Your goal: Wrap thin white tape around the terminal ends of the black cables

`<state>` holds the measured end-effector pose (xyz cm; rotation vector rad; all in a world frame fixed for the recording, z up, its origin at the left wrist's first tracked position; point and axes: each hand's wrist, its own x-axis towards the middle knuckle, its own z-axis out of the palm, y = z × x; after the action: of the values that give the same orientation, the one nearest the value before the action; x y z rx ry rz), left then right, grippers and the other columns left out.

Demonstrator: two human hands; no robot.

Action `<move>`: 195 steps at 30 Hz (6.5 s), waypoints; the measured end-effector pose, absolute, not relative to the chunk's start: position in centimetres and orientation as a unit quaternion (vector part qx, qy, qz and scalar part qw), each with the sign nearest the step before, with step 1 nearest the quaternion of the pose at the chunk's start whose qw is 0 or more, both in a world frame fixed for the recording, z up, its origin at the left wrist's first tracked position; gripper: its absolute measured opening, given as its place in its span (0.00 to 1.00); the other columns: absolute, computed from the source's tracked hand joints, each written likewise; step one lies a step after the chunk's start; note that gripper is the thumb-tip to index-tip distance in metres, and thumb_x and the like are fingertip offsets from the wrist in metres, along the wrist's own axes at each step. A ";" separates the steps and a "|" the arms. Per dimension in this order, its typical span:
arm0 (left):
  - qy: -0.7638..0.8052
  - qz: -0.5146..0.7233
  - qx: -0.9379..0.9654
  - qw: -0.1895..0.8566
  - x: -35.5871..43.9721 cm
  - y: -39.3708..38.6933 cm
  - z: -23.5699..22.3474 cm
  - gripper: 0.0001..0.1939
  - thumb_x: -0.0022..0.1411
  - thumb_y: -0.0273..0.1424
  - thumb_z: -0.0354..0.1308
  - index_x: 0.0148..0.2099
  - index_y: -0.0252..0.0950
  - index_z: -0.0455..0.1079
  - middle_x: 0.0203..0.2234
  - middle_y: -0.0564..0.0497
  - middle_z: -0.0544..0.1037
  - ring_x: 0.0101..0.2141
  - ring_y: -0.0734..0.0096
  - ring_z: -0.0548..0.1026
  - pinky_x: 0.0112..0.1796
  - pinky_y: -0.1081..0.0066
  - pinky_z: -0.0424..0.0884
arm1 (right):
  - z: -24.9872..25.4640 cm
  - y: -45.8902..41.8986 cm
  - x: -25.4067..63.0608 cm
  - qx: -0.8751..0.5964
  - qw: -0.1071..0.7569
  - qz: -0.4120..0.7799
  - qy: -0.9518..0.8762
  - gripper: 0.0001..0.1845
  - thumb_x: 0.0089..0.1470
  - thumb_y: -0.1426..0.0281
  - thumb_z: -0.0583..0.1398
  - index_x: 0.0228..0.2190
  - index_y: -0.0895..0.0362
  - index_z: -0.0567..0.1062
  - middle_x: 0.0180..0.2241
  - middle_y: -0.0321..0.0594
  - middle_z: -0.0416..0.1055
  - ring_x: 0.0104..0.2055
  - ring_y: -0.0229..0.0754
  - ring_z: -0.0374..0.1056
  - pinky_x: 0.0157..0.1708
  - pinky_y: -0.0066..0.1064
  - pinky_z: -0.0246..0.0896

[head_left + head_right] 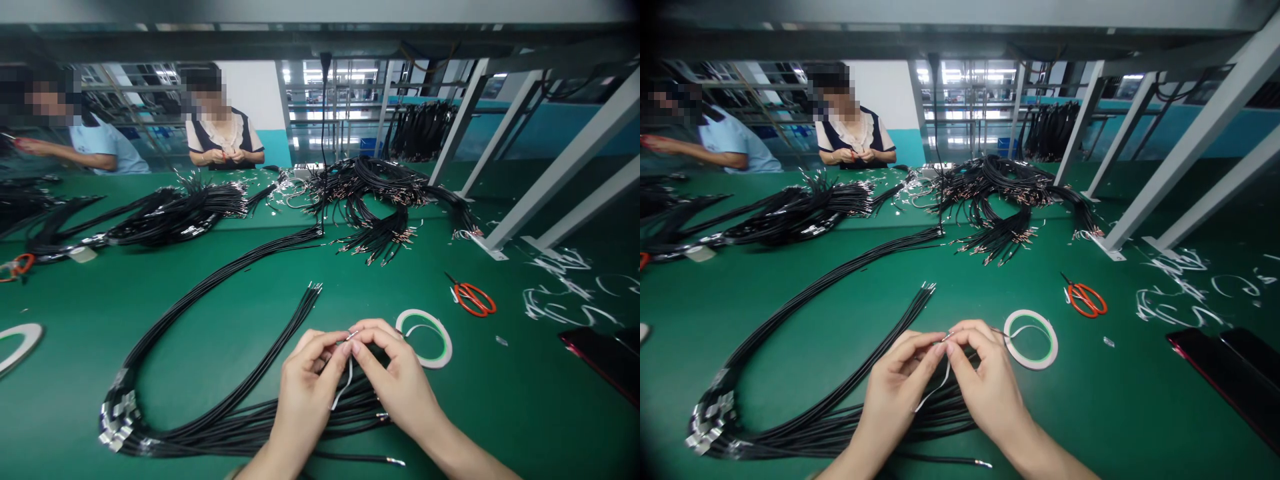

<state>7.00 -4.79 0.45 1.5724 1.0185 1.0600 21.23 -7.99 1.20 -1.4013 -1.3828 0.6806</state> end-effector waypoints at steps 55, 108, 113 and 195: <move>0.432 0.451 0.636 0.454 6.3 -5.5 0.0 0.12 0.62 0.30 0.57 0.49 0.40 0.67 0.39 0.49 0.77 0.39 0.68 0.77 0.40 0.68 0.76 | 0.4 -8.4 20.4 -0.528 0.559 0.410 -0.490 0.11 0.58 0.67 0.59 0.44 0.52 0.74 0.39 0.38 0.74 0.43 0.43 0.69 0.44 0.33 0.63; 0.352 0.470 0.787 0.188 6.8 -5.5 0.4 0.15 0.60 0.17 0.56 0.48 0.33 0.72 0.29 0.49 0.74 0.29 0.74 0.73 0.32 0.76 0.71 | 0.6 -8.3 20.2 -0.568 0.554 0.426 -0.435 0.11 0.55 0.65 0.60 0.25 0.58 0.72 0.21 0.33 0.67 0.24 0.36 0.60 0.26 0.26 0.57; 0.355 0.466 0.789 0.183 6.7 -5.5 0.5 0.15 0.60 0.18 0.56 0.49 0.34 0.72 0.28 0.50 0.74 0.29 0.74 0.74 0.32 0.75 0.72 | 0.8 -8.3 20.2 -0.567 0.553 0.427 -0.436 0.11 0.55 0.65 0.60 0.25 0.58 0.72 0.21 0.33 0.66 0.24 0.36 0.60 0.25 0.26 0.57; 0.454 0.377 0.504 0.630 6.9 -3.6 0.8 0.12 0.56 0.37 0.62 0.32 0.31 0.72 0.14 0.55 0.73 0.17 0.78 0.69 0.23 0.78 0.65 | 0.0 -8.4 20.3 -0.604 0.502 0.322 -0.528 0.10 0.60 0.66 0.56 0.29 0.56 0.72 0.26 0.35 0.70 0.26 0.37 0.62 0.27 0.28 0.56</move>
<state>6.93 -3.55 0.76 1.1552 1.0404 0.8631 20.25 -8.44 0.00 -1.4596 -1.2765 0.7779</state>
